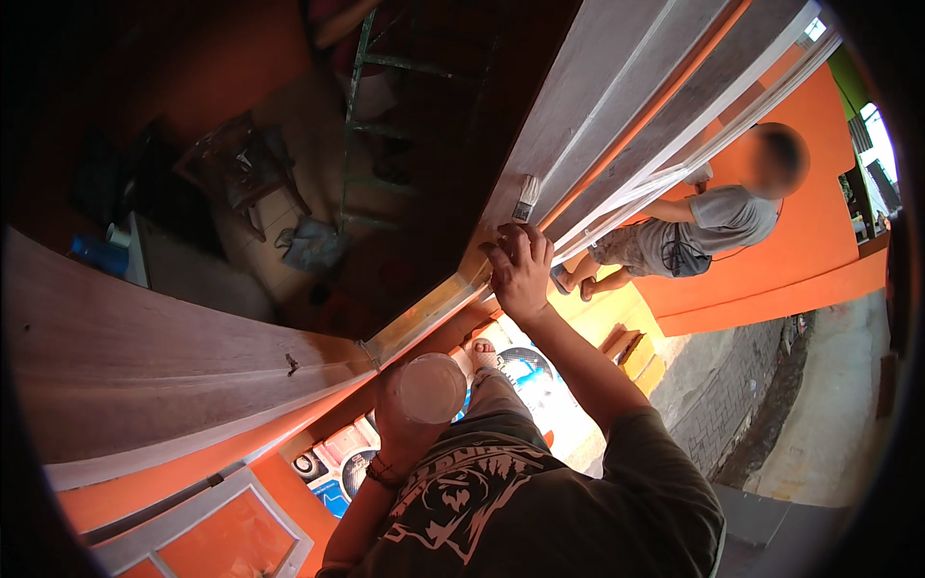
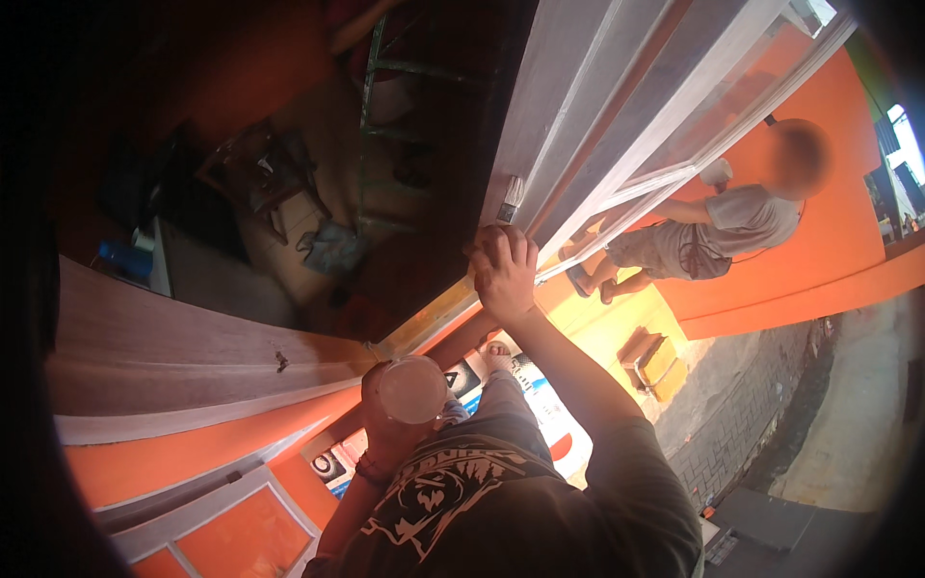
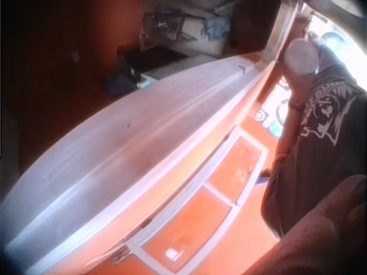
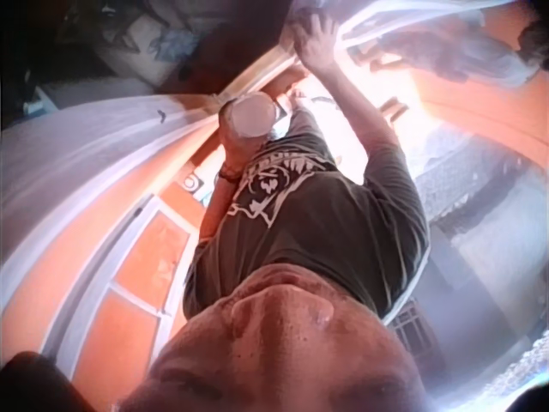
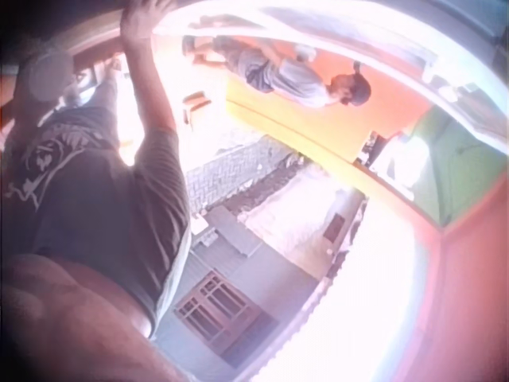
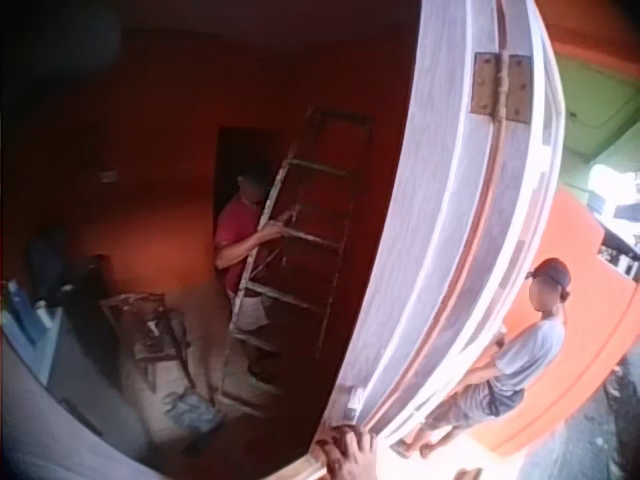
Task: The person paints the white door frame with a brush, repeatedly dipping the brush into a small container of paint. They work on the vertical and horizontal sections of the frame while standing on a ladder.
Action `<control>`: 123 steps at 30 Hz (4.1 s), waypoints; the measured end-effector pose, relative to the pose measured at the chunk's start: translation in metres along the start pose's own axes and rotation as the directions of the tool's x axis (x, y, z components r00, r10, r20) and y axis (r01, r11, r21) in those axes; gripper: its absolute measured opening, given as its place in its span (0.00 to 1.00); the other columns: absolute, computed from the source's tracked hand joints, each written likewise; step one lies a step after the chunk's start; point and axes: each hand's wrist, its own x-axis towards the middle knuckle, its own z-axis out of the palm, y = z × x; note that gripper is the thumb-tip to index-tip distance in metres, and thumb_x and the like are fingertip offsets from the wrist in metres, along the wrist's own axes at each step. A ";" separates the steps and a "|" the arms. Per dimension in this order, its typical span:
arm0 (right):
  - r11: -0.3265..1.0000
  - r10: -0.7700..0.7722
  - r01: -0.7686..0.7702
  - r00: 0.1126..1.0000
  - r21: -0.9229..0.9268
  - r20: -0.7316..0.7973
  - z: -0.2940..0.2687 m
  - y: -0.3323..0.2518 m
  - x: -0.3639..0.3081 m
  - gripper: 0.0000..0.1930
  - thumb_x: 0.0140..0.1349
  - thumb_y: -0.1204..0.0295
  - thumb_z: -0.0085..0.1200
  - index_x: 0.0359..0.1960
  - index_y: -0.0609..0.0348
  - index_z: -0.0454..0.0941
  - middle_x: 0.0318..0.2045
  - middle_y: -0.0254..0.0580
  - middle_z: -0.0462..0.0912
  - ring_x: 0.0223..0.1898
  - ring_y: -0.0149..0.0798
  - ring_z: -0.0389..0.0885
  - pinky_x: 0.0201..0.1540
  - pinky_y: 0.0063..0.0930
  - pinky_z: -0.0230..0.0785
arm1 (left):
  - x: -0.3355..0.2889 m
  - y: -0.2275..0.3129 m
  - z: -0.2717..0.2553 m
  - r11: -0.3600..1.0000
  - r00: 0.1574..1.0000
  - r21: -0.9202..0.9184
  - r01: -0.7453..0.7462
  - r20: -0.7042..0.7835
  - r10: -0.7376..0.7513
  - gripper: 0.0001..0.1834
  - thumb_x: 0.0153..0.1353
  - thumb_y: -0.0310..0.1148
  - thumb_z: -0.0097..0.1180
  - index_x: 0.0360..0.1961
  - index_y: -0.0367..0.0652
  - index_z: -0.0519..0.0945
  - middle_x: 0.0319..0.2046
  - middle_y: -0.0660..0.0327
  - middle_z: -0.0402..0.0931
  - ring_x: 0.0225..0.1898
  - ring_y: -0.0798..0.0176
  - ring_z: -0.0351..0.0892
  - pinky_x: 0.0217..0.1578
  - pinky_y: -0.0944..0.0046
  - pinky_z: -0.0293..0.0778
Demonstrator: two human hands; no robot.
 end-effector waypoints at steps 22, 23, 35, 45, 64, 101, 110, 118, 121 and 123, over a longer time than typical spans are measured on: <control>0.988 -0.097 0.107 0.992 -0.108 0.086 -0.031 0.019 0.031 0.13 0.44 0.78 0.59 0.34 0.50 0.85 0.48 0.37 0.78 0.56 0.47 0.72 0.54 0.42 0.64 | -0.009 -0.020 0.013 0.988 0.998 -0.148 0.034 -0.048 -0.042 0.50 0.37 0.37 0.82 0.61 0.36 0.67 0.55 0.47 0.72 0.56 0.45 0.75 0.56 0.51 0.73; 0.988 -0.101 0.119 0.980 -0.101 0.169 -0.012 0.022 0.007 0.12 0.45 0.78 0.59 0.33 0.50 0.85 0.48 0.37 0.77 0.56 0.47 0.72 0.54 0.42 0.63 | -0.009 -0.020 0.012 0.989 0.998 -0.142 0.026 -0.052 -0.034 0.50 0.37 0.37 0.82 0.61 0.36 0.67 0.55 0.47 0.72 0.56 0.45 0.75 0.56 0.51 0.73; 0.653 0.529 -0.688 0.714 0.319 0.459 0.028 0.000 -0.173 0.07 0.62 0.73 0.62 0.41 0.54 0.87 0.40 0.47 0.82 0.39 0.48 0.84 0.44 0.36 0.77 | -0.009 -0.019 0.006 0.987 0.997 -0.160 0.012 -0.079 -0.025 0.49 0.37 0.35 0.81 0.61 0.36 0.67 0.54 0.49 0.73 0.55 0.47 0.76 0.56 0.51 0.73; 0.585 0.697 -0.810 0.526 0.037 0.486 0.008 0.041 -0.264 0.11 0.59 0.67 0.64 0.40 0.58 0.88 0.35 0.50 0.85 0.36 0.45 0.86 0.44 0.36 0.77 | -0.001 -0.017 0.006 0.982 0.994 -0.181 -0.057 -0.105 0.038 0.49 0.37 0.34 0.81 0.61 0.36 0.67 0.52 0.49 0.75 0.53 0.49 0.80 0.53 0.53 0.77; 0.922 0.191 -0.198 0.980 0.334 0.054 -0.085 0.013 -0.006 0.13 0.54 0.84 0.62 0.40 0.57 0.81 0.40 0.45 0.81 0.38 0.50 0.84 0.38 0.40 0.78 | -0.010 -0.021 0.000 0.982 0.995 -0.185 -0.046 -0.093 0.029 0.48 0.38 0.35 0.82 0.60 0.35 0.67 0.53 0.49 0.75 0.54 0.50 0.79 0.54 0.53 0.76; 0.994 0.037 -0.043 0.998 0.098 0.060 -0.085 0.042 0.026 0.16 0.53 0.81 0.61 0.44 0.57 0.77 0.36 0.46 0.74 0.37 0.51 0.79 0.37 0.42 0.75 | -0.016 -0.015 0.003 0.986 1.000 -0.168 -0.017 -0.023 0.013 0.48 0.36 0.31 0.80 0.61 0.37 0.66 0.53 0.52 0.75 0.54 0.56 0.78 0.56 0.55 0.76; 0.992 0.045 -0.043 0.999 0.119 -0.016 -0.098 0.034 0.035 0.14 0.55 0.82 0.60 0.44 0.57 0.79 0.37 0.46 0.75 0.39 0.50 0.78 0.38 0.42 0.74 | -0.014 -0.008 0.002 0.984 1.000 -0.179 -0.017 -0.021 0.013 0.49 0.36 0.32 0.81 0.61 0.37 0.66 0.53 0.52 0.75 0.56 0.56 0.77 0.57 0.54 0.75; 0.996 -0.012 0.015 0.999 0.087 -0.035 -0.099 0.026 0.035 0.17 0.48 0.83 0.61 0.41 0.57 0.79 0.36 0.44 0.73 0.40 0.50 0.78 0.38 0.40 0.73 | -0.012 -0.008 0.005 0.981 1.000 -0.192 -0.003 -0.020 -0.001 0.48 0.37 0.32 0.81 0.60 0.38 0.66 0.53 0.53 0.76 0.54 0.56 0.79 0.56 0.55 0.76; 0.993 0.087 -0.079 0.993 0.090 -0.077 -0.107 0.033 0.045 0.17 0.47 0.84 0.61 0.41 0.58 0.79 0.36 0.44 0.73 0.40 0.50 0.78 0.39 0.40 0.74 | -0.012 -0.009 0.004 0.980 0.999 -0.201 -0.010 -0.034 0.003 0.48 0.38 0.32 0.81 0.60 0.38 0.66 0.52 0.52 0.77 0.54 0.56 0.79 0.55 0.55 0.76; 0.994 0.011 0.005 0.990 0.108 -0.143 -0.115 0.023 0.047 0.15 0.51 0.85 0.60 0.42 0.59 0.79 0.38 0.45 0.75 0.39 0.49 0.78 0.38 0.40 0.74 | -0.012 -0.010 0.004 0.981 0.999 -0.194 -0.029 -0.047 0.020 0.48 0.38 0.32 0.81 0.60 0.38 0.66 0.51 0.52 0.77 0.54 0.56 0.79 0.55 0.55 0.76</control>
